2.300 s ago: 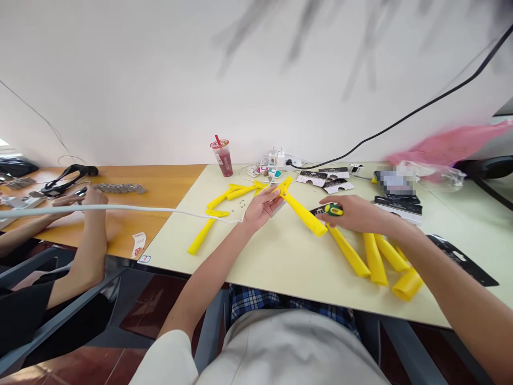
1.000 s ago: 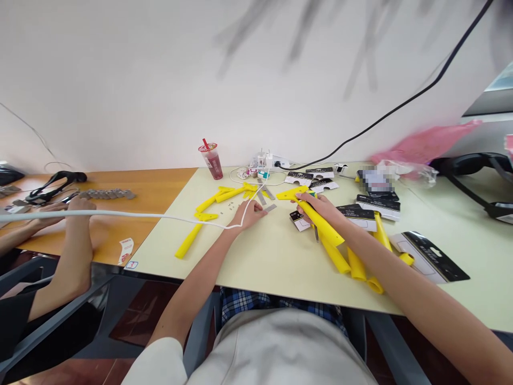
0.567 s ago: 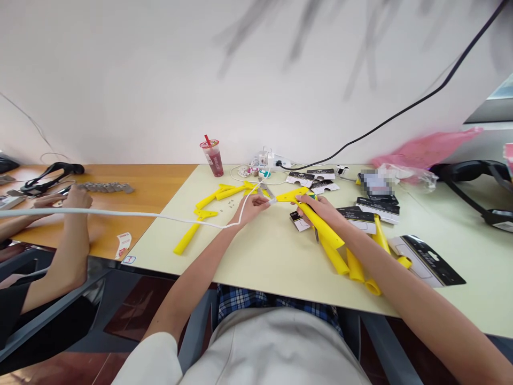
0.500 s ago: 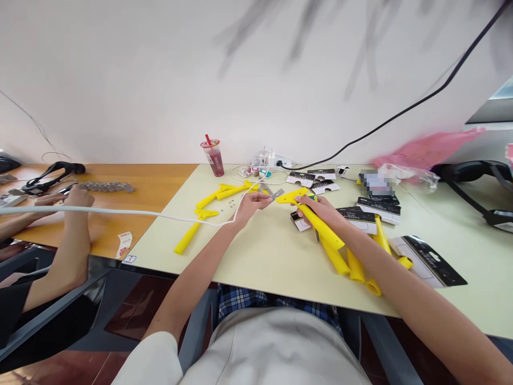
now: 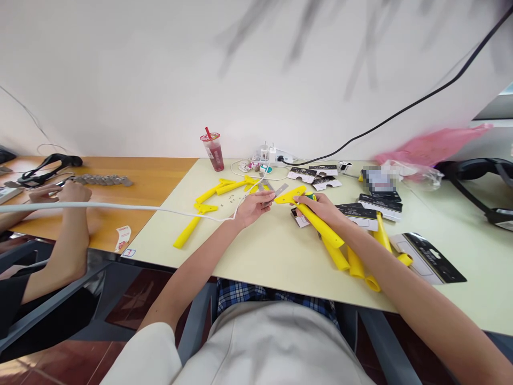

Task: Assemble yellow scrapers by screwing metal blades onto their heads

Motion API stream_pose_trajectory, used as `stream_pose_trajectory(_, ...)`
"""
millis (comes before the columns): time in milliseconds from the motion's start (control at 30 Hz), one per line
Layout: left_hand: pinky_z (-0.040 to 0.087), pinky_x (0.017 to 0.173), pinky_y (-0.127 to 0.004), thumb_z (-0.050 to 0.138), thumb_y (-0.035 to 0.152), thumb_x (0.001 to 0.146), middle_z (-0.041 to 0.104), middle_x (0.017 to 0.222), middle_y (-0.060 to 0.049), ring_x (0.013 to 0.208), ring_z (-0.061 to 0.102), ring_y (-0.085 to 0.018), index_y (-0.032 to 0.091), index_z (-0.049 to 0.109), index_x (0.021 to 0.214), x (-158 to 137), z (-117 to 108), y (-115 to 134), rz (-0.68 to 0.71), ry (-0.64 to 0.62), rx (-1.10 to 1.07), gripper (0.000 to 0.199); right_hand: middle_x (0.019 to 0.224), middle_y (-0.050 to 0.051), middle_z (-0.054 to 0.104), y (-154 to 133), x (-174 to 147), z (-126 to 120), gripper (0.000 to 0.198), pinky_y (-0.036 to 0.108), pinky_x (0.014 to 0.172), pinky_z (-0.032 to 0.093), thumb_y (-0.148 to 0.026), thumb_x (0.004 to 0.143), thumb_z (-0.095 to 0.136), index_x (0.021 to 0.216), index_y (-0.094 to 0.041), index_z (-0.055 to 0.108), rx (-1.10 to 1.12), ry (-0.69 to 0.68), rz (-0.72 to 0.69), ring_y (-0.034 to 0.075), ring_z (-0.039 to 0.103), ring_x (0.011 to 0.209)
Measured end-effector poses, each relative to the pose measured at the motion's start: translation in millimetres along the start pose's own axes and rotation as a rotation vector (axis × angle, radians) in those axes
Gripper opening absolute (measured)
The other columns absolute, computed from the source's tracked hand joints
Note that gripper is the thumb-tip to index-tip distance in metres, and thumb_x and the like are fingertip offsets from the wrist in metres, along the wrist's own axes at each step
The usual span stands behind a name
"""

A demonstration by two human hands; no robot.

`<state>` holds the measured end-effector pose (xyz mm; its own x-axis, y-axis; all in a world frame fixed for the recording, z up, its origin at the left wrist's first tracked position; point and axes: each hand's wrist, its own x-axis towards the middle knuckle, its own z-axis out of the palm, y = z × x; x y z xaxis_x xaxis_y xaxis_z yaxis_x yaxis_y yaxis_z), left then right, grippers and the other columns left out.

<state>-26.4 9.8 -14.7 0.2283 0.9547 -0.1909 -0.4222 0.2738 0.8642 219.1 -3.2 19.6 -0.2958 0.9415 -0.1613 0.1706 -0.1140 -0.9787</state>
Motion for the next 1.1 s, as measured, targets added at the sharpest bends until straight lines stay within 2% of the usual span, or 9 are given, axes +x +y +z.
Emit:
stream_pose_trajectory(267,0.050,0.076,-0.027,0.099,0.025,0.071,0.074,0.089,-0.004,0.077,0.061,-0.011,0.018,0.083,0.095,-0.6,0.6,-0.4,0.015,0.004,0.054,0.029,0.072,0.006,0.076,3.5,1.9,-0.7,0.043,0.025,0.045,0.041,-0.061,0.085,0.084,0.084,-0.018,0.075,-0.062,0.010,-0.010,0.012,0.053,0.053)
stream_pose_trajectory(433,0.051,0.076,-0.026,0.101,0.031,0.067,0.076,0.099,-0.007,0.088,0.065,-0.014,0.018,0.083,0.093,-3.4,4.9,0.8,-0.024,0.033,0.069,0.034,0.070,0.006,0.075,2.9,-1.4,1.7,0.045,0.025,0.046,0.042,-0.061,0.085,0.084,0.076,-0.018,0.071,-0.070,-0.016,-0.022,0.012,0.053,0.053)
stream_pose_trajectory(567,0.052,0.076,-0.028,0.100,0.031,0.068,0.076,0.102,-0.007,0.094,0.067,-0.017,0.020,0.080,0.090,-6.7,9.6,0.1,-0.029,0.013,0.062,0.032,0.071,0.005,0.075,4.8,-2.4,2.6,0.043,0.027,0.048,0.046,-0.060,0.086,0.084,0.079,-0.019,0.072,-0.049,-0.063,-0.055,0.014,0.057,0.056)
stream_pose_trajectory(700,0.051,0.076,-0.028,0.099,0.033,0.072,0.076,0.098,-0.007,0.093,0.068,-0.017,0.020,0.079,0.092,-8.6,12.7,-0.8,-0.043,-0.003,0.062,0.031,0.072,0.006,0.075,12.4,2.6,0.8,0.045,0.028,0.049,0.046,-0.063,0.085,0.084,0.079,-0.019,0.073,-0.057,-0.078,-0.070,0.015,0.058,0.056)
stream_pose_trajectory(933,0.052,0.074,-0.027,0.099,0.032,0.073,0.077,0.105,-0.006,0.091,0.069,-0.014,0.021,0.080,0.094,-7.4,13.6,-6.5,-0.089,0.001,-0.008,0.031,0.070,0.004,0.075,15.8,4.5,1.8,0.041,0.027,0.049,0.044,-0.061,0.087,0.082,0.090,-0.021,0.073,-0.054,-0.100,-0.091,0.016,0.058,0.056)
stream_pose_trajectory(1100,0.053,0.072,-0.025,0.099,0.031,0.073,0.076,0.104,-0.006,0.088,0.068,-0.014,0.020,0.081,0.093,-7.1,14.7,-10.7,-0.110,0.003,-0.050,0.030,0.073,0.006,0.077,13.9,1.0,2.9,0.045,0.026,0.053,0.044,-0.063,0.090,0.078,0.081,-0.019,0.072,-0.148,-0.134,-0.134,0.015,0.059,0.058)
